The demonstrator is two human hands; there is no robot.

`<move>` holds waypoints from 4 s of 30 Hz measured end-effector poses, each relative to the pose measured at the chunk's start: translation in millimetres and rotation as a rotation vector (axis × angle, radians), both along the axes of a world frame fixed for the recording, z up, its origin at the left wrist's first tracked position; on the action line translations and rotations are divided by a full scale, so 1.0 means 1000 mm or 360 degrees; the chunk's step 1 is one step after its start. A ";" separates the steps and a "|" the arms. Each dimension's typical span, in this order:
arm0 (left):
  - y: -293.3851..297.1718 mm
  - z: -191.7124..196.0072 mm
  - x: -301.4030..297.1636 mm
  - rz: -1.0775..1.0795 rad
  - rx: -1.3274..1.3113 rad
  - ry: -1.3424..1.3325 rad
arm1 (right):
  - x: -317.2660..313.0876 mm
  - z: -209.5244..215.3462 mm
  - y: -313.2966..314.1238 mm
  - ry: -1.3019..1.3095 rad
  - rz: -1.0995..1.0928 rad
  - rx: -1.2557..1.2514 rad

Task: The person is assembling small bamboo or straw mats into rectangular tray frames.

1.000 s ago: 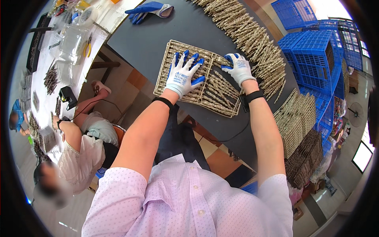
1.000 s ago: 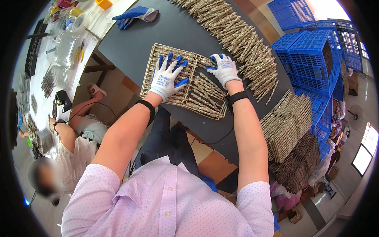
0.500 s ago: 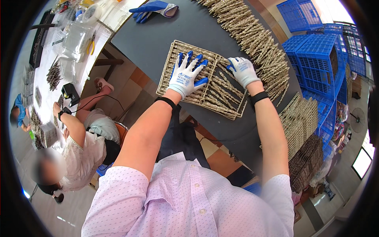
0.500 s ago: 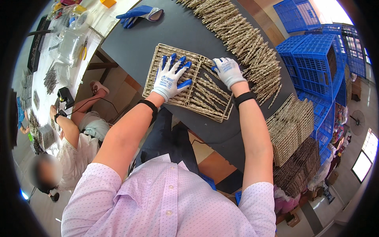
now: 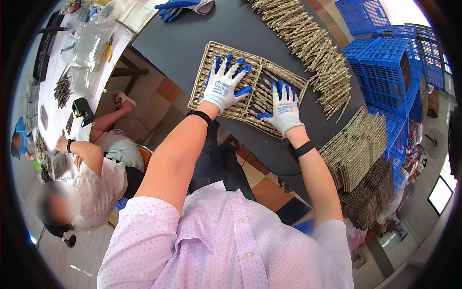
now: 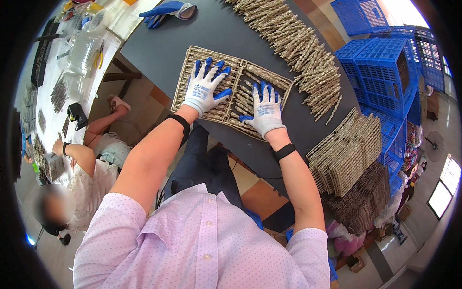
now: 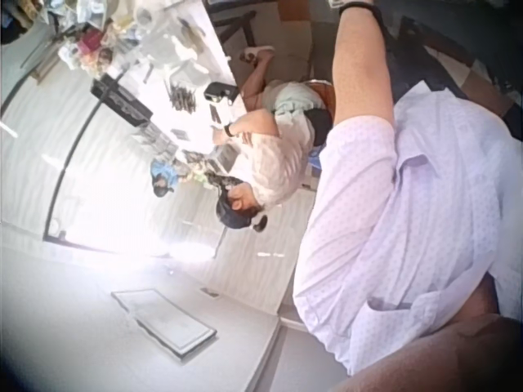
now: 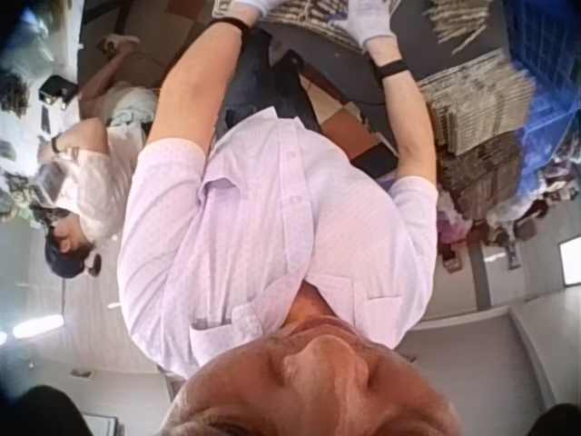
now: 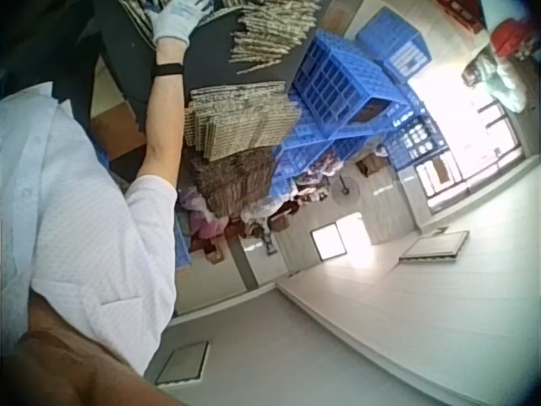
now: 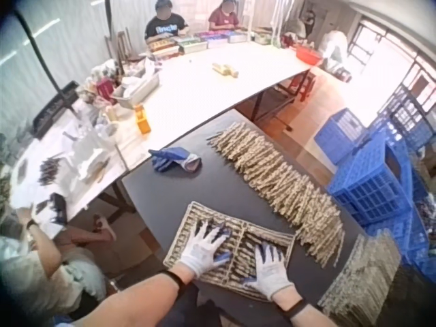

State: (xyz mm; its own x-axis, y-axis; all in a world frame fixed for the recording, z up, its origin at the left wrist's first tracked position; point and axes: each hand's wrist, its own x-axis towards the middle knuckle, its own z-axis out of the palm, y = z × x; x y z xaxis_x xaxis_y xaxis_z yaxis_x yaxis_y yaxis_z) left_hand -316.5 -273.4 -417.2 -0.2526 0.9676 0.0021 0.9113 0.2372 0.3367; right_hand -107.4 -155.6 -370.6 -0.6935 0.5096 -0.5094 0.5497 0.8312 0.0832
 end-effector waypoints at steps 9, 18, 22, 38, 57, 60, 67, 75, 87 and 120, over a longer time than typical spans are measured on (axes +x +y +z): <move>0.000 -0.002 0.006 0.0143 0.0015 0.0050 | -0.011 -0.008 0.024 -0.0039 -0.0013 0.0000; 0.000 -0.002 0.007 0.0136 -0.0038 0.0076 | -0.023 -0.022 0.001 0.0031 -0.0166 0.0011; -0.002 -0.002 0.009 0.0141 -0.0005 0.0041 | -0.009 -0.032 -0.003 0.0142 -0.0230 0.0032; 0.002 -0.001 0.007 0.0114 -0.0029 0.0099 | 0.095 -0.053 0.062 0.3188 -0.2009 -0.2230; 0.001 0.001 0.000 0.0103 -0.0058 -0.0053 | 0.133 -0.084 0.069 0.3522 -0.2916 -0.1831; 0.002 0.003 -0.001 0.0094 -0.0053 -0.0068 | 0.138 -0.060 0.094 0.2864 -0.2860 -0.0952; 0.003 0.004 -0.001 0.0093 0.0001 -0.0048 | 0.070 0.005 0.190 0.2588 -0.2504 -0.0750; -0.006 0.003 -0.001 0.0038 0.0060 -0.0133 | -0.004 -0.012 0.257 0.1107 -0.2704 -0.0114; -0.018 0.006 0.005 0.0040 -0.0001 -0.0143 | -0.029 0.042 0.106 0.0557 -0.0125 -0.0003; -0.015 0.007 0.003 -0.0081 -0.0026 -0.0096 | -0.055 0.002 0.104 -0.0179 0.0061 -0.0475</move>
State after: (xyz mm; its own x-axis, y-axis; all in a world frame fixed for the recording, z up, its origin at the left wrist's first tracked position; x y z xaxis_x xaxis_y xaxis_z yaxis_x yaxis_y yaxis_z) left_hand -313.9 -288.7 -410.1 -0.2022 0.9790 -0.0274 0.9006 0.1968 0.3876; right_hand -162.0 -51.6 -368.3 -0.6403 0.3004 -0.7070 0.5185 0.8481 -0.1092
